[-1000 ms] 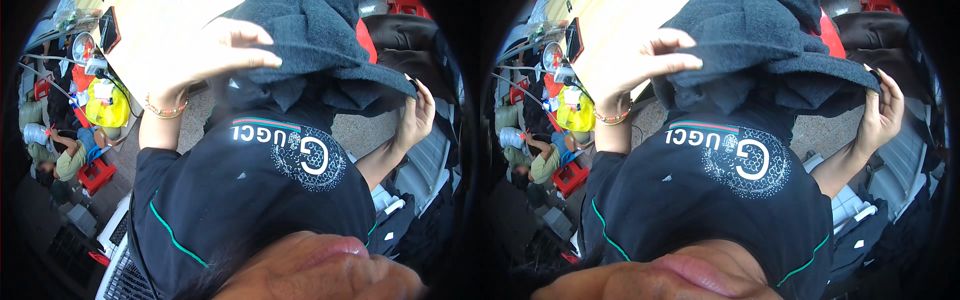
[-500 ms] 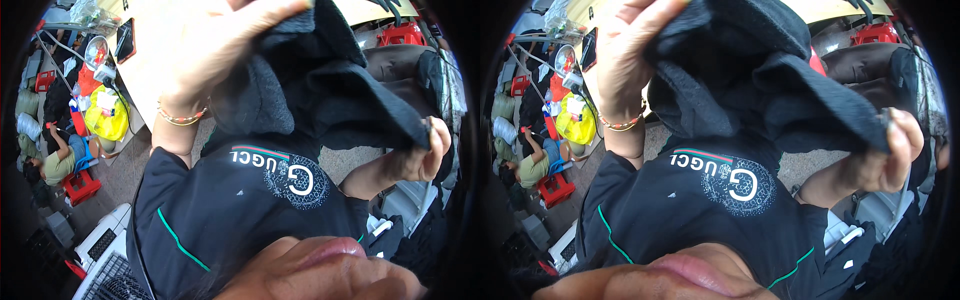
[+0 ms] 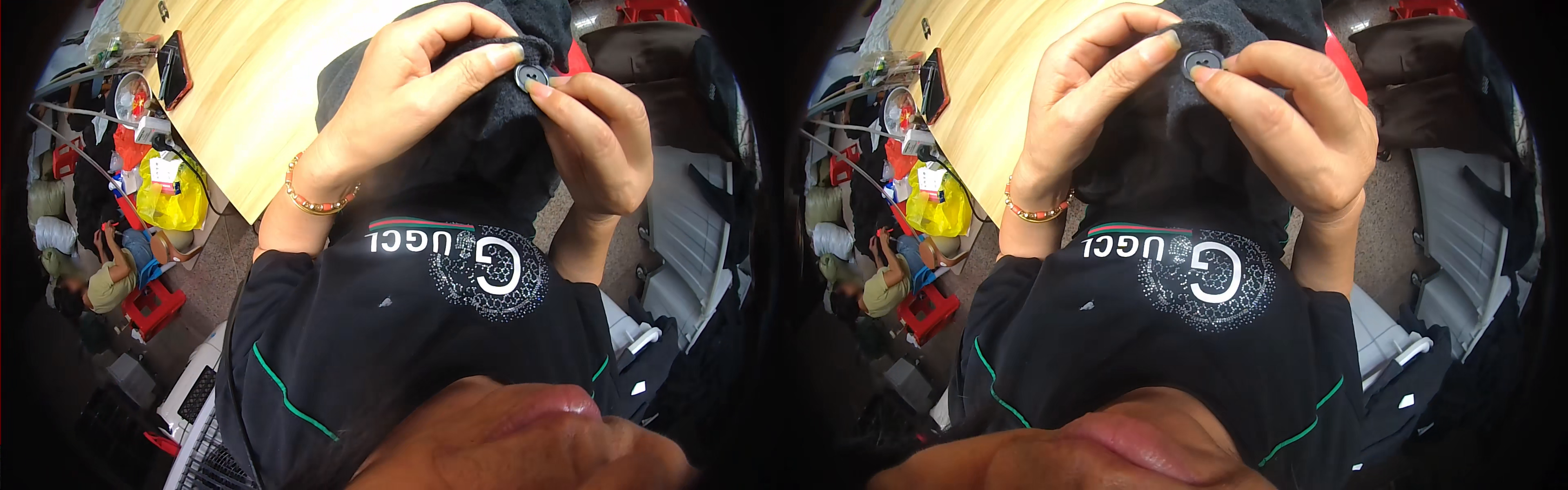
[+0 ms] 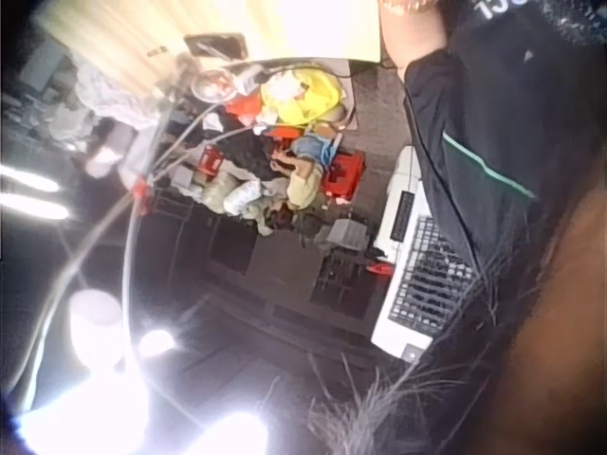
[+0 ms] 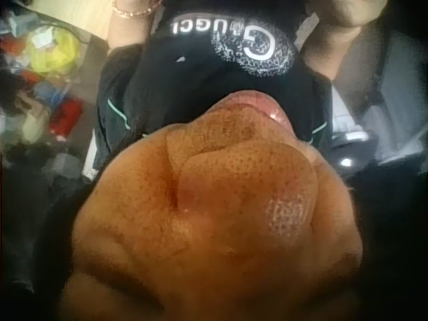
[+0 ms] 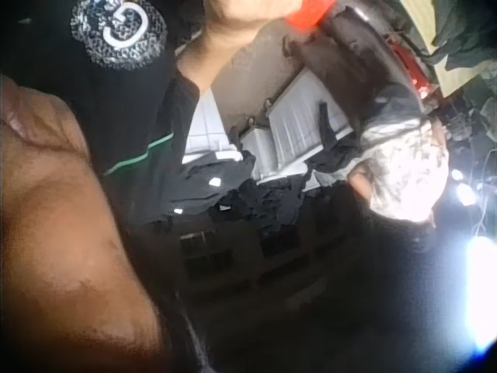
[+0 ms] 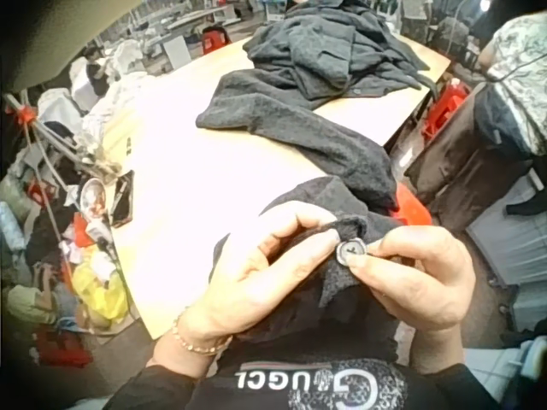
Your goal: The recorder is sewing buttons onto a grey garment using a needle and thread.
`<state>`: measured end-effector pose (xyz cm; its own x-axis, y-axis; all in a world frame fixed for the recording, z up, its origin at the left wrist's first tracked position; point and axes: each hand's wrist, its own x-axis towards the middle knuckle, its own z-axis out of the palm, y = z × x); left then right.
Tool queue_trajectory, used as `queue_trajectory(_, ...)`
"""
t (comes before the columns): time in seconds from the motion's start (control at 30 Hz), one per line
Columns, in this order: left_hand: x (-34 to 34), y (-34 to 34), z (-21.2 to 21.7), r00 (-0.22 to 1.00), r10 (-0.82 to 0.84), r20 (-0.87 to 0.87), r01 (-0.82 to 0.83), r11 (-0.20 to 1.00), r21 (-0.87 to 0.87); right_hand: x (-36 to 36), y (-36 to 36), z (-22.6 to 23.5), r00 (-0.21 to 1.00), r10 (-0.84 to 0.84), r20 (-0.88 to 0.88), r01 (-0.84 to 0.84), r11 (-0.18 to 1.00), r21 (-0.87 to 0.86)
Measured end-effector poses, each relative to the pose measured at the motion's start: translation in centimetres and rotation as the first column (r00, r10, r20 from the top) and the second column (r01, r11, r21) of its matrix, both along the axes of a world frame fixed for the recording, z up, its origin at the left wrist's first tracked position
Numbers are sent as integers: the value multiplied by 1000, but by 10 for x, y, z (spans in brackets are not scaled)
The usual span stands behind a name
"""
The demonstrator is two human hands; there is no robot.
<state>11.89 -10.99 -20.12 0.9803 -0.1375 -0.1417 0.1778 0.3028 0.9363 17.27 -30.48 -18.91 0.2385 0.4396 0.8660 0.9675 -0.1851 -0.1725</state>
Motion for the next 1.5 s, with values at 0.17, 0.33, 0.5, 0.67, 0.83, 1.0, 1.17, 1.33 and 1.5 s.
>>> queue_trajectory(0.17, 19, 1, -5, 393, -216, 894, -352, 862, 364, -1, -5, 0, 988, -5, -151, -4, 998, -58)
queue_trajectory(0.33, -6, -15, -3, 855, 34, 518, -285, 865, 414, 5, -11, -4, 955, 104, -277, -125, 990, -60)
queue_trajectory(0.5, 22, 1, -10, 275, -364, 890, -623, 637, 454, 5, -7, -6, 955, 51, -293, -105, 979, -174)
queue_trajectory(0.67, 0, -17, -3, 832, -100, 546, -345, 678, 649, 15, -13, -15, 920, 109, -377, -158, 982, -102)
queue_trajectory(0.83, -6, -13, -18, 880, 90, 466, -347, 793, 501, 16, -15, -16, 884, 124, -450, -208, 968, -142)
queue_trajectory(1.0, -4, -13, -21, 809, -18, 587, -373, 758, 536, 13, -20, 4, 885, 18, -466, -147, 959, -243)
queue_trajectory(1.17, -2, -16, -21, 808, 21, 589, -347, 824, 447, 14, -17, 11, 455, 97, -885, -248, 968, -22)
queue_trajectory(1.33, -3, -14, -22, 814, -59, 577, -282, 830, 482, 18, -24, -3, 160, 187, -969, -261, 955, 141)
queue_trajectory(1.5, -6, -12, -21, 839, -74, 539, -245, 833, 496, 13, -23, -1, 240, 151, -959, -245, 965, 91)
